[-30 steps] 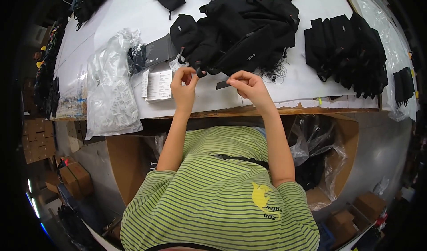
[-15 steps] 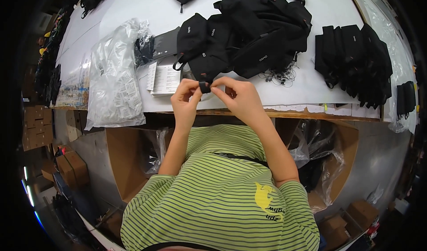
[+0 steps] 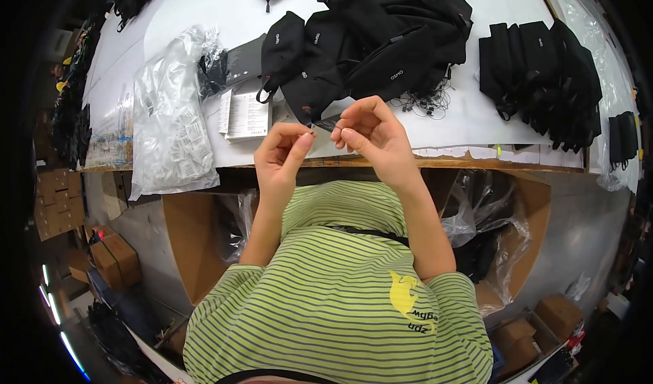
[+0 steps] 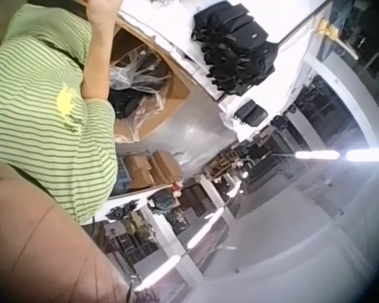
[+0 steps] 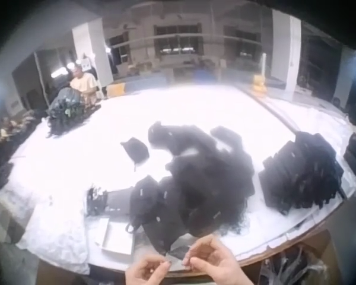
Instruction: The recorder is seen placing silica gel packets and product tags into black protective cases and then organizing the cases.
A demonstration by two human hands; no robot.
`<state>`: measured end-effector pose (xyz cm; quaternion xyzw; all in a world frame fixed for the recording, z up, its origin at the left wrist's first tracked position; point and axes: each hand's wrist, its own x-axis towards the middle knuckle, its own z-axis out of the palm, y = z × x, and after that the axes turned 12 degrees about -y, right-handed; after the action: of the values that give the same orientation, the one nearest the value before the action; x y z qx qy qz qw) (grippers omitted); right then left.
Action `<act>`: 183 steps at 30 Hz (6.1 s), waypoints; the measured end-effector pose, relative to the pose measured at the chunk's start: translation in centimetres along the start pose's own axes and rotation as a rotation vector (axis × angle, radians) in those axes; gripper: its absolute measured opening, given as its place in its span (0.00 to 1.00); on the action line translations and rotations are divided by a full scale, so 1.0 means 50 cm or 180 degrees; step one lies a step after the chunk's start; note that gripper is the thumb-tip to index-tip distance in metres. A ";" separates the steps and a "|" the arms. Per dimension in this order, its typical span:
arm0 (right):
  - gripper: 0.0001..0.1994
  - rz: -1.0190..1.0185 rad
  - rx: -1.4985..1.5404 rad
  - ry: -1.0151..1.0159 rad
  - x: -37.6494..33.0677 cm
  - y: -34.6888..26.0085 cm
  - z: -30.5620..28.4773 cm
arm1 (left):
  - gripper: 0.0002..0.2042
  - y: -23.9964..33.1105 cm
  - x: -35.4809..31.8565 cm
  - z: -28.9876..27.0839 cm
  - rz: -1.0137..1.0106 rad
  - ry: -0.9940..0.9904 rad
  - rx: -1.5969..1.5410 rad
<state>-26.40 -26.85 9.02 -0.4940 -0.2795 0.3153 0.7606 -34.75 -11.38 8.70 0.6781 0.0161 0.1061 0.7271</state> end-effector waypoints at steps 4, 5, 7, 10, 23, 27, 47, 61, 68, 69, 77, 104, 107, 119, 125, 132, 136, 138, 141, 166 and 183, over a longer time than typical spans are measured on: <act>0.09 -0.0052 0.0273 -0.0025 -0.002 0.007 0.011 | 0.03 0.016 -0.001 0.002 -0.0276 -0.0263 0.0268; 0.10 -0.0093 0.0245 -0.0083 -0.003 0.009 0.012 | 0.03 0.014 -0.001 0.003 -0.0283 -0.0275 0.0268; 0.08 -0.0119 0.0254 -0.0005 -0.001 0.013 0.020 | 0.03 0.008 -0.005 0.004 -0.0033 -0.0463 0.0178; 0.06 -0.0163 -0.0523 0.0183 -0.002 0.030 0.012 | 0.04 0.005 -0.006 0.003 -0.0015 -0.0524 0.0181; 0.08 -0.0001 -0.3908 0.0011 0.057 0.040 -0.022 | 0.03 0.025 -0.009 -0.021 0.0038 -0.0255 -0.0170; 0.08 0.0221 -0.3653 -0.0313 0.035 0.032 -0.007 | 0.03 0.023 -0.012 -0.029 0.0008 -0.0222 -0.0214; 0.05 0.0706 0.0378 0.0763 0.009 0.069 0.023 | 0.04 -0.006 0.002 -0.025 -0.0486 -0.0359 0.0107; 0.07 0.0506 0.0551 0.0689 0.001 0.067 0.031 | 0.04 -0.009 0.006 -0.015 -0.0553 -0.0307 0.0503; 0.07 0.0658 -0.0391 0.0568 -0.003 0.057 0.013 | 0.04 0.008 0.007 -0.022 -0.0481 -0.0575 0.1418; 0.07 0.0658 -0.0390 0.0570 -0.003 0.055 0.013 | 0.04 0.009 0.006 -0.022 -0.0457 -0.0542 0.1513; 0.07 0.0937 0.0122 0.0399 -0.006 0.046 0.010 | 0.06 -0.005 0.012 -0.034 -0.0406 -0.0585 0.1344; 0.08 -0.0643 -0.4438 0.0542 0.136 0.087 -0.021 | 0.09 -0.026 0.000 -0.035 0.0533 -0.0283 0.1784; 0.07 -0.0678 -0.4191 0.0727 0.117 0.000 -0.005 | 0.14 -0.039 0.041 -0.066 0.1090 -0.0057 0.2542; 0.09 0.0181 -0.2468 0.0670 -0.003 -0.110 -0.008 | 0.10 -0.011 0.089 -0.029 0.2134 -0.0604 0.3783; 0.08 0.0445 -0.2140 0.0329 -0.022 -0.129 -0.009 | 0.09 0.001 0.079 -0.035 0.2297 -0.0935 0.3465; 0.33 -0.0316 -0.1112 -0.0210 -0.036 -0.095 -0.055 | 0.09 0.044 0.043 -0.052 0.1033 -0.0755 0.2951; 0.47 0.0738 -0.1277 0.0255 -0.078 -0.030 -0.013 | 0.08 0.052 0.034 -0.048 0.0640 -0.1010 0.2212; 0.40 0.1042 -0.0641 0.0528 -0.073 0.014 -0.015 | 0.08 0.058 0.031 -0.044 0.0580 -0.1154 0.2150; 0.27 0.1396 0.0087 0.0324 -0.068 0.052 -0.054 | 0.08 0.065 0.026 -0.043 0.0067 -0.0980 0.2205; 0.17 0.0233 0.3187 0.1201 -0.113 0.115 -0.061 | 0.11 0.123 -0.087 -0.052 -0.1467 -0.2895 0.1710; 0.18 0.0645 -0.1811 0.0315 -0.054 -0.040 -0.041 | 0.09 0.111 -0.065 -0.031 -0.0727 -0.2797 0.2372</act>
<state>-26.22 -30.68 9.83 -0.7272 -0.2685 0.2742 0.5691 -38.92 -10.10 13.67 0.8624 -0.1777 -0.2767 0.3849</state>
